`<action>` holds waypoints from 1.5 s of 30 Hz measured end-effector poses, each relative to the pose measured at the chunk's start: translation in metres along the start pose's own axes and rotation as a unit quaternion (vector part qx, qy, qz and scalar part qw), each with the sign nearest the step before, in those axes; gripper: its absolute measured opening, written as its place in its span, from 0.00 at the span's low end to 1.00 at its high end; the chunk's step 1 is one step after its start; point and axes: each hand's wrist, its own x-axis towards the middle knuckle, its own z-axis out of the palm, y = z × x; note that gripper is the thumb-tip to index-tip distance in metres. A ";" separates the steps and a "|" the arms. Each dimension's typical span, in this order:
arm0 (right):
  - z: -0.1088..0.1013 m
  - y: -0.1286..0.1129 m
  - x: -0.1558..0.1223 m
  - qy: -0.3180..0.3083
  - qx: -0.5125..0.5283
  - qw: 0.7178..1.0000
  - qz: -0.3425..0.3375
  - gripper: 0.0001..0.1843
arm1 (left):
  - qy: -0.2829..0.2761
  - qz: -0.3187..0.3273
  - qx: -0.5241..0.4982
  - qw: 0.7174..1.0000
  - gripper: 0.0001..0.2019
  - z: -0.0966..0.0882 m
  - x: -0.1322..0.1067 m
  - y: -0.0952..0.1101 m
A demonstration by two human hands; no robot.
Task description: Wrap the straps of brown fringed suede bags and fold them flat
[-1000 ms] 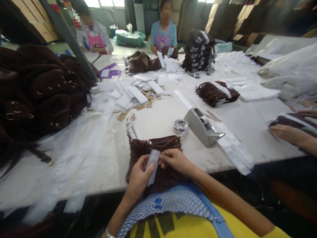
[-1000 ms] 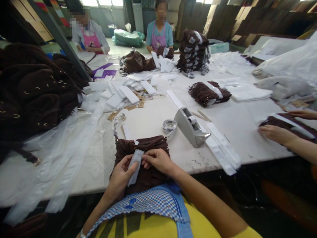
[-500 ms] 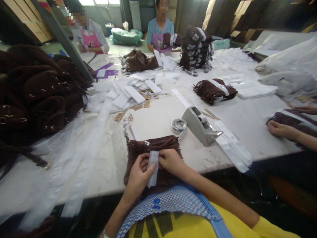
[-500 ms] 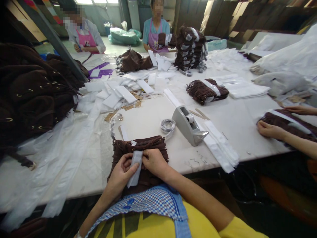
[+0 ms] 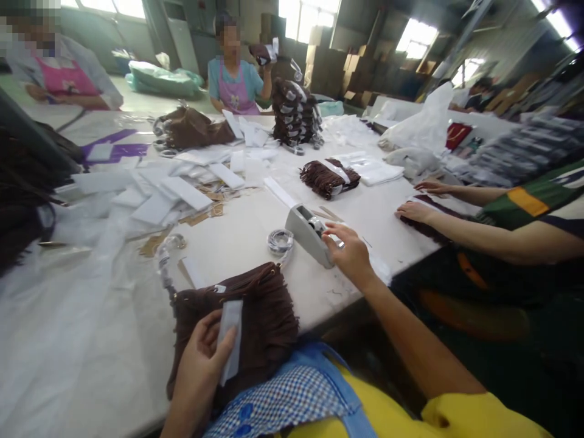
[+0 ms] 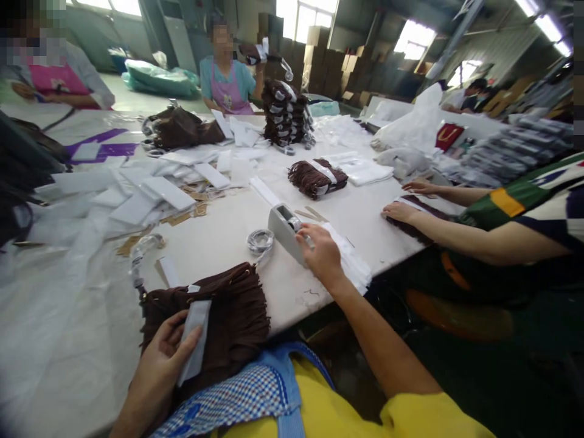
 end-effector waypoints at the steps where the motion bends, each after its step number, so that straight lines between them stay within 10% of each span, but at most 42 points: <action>1: -0.007 0.015 0.012 0.001 -0.025 0.999 0.027 0.14 | 0.002 0.001 -0.002 1.000 0.31 0.000 0.000 0.000; 8: -0.018 0.064 0.041 -0.146 0.089 0.966 0.195 0.33 | 0.009 0.004 0.001 1.000 0.30 0.000 0.000 -0.002; 19: -0.058 0.040 0.009 -0.105 0.231 0.929 0.268 0.24 | 0.013 0.000 0.002 1.000 0.31 -0.001 0.000 -0.002; 28: -0.029 0.080 -0.021 -0.057 0.154 0.939 0.304 0.23 | 0.017 0.023 -0.009 1.000 0.29 0.004 -0.008 -0.002; 33: 0.001 0.034 -0.049 -0.146 0.178 0.939 0.255 0.20 | -0.009 0.050 0.002 0.999 0.29 0.006 -0.013 0.004; 40: 0.068 -0.078 -0.093 -0.447 0.356 0.801 0.180 0.19 | -0.057 0.087 0.028 0.994 0.30 0.003 -0.016 0.008; 45: 0.097 -0.102 -0.099 -0.491 0.330 0.791 0.158 0.19 | -0.041 0.118 0.057 0.990 0.32 0.003 -0.017 0.003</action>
